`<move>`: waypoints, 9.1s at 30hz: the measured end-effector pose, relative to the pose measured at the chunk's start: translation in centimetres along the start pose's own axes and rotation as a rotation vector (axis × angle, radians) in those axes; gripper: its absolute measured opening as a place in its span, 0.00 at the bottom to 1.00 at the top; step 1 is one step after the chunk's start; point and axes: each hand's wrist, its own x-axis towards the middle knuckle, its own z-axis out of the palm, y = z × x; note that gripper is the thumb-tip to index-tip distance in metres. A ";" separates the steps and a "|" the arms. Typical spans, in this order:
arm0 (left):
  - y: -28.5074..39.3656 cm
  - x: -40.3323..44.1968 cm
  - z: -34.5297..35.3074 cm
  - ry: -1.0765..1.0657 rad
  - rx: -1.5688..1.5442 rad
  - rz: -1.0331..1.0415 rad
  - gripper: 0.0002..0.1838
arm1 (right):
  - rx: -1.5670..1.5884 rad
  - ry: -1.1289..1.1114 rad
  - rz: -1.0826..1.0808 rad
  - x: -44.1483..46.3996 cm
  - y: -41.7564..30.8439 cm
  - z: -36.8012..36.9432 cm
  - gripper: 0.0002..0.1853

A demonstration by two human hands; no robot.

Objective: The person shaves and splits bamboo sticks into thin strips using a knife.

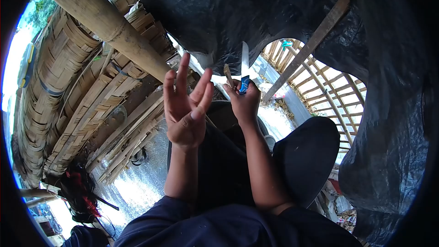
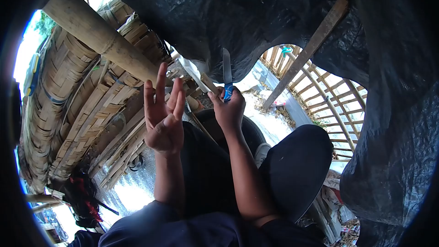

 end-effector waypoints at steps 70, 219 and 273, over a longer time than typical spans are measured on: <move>-1.1 -1.5 -2.6 0.153 -0.001 0.018 0.36 | -0.068 -0.135 0.101 -0.6 0.1 0.6 0.13; 0.2 -1.5 -5.5 0.070 0.666 0.050 0.27 | -0.172 -0.356 0.311 -1.4 1.4 -0.3 0.12; -0.2 0.6 -9.3 0.194 0.374 0.060 0.22 | -0.744 -0.437 0.045 -6.2 9.6 1.4 0.15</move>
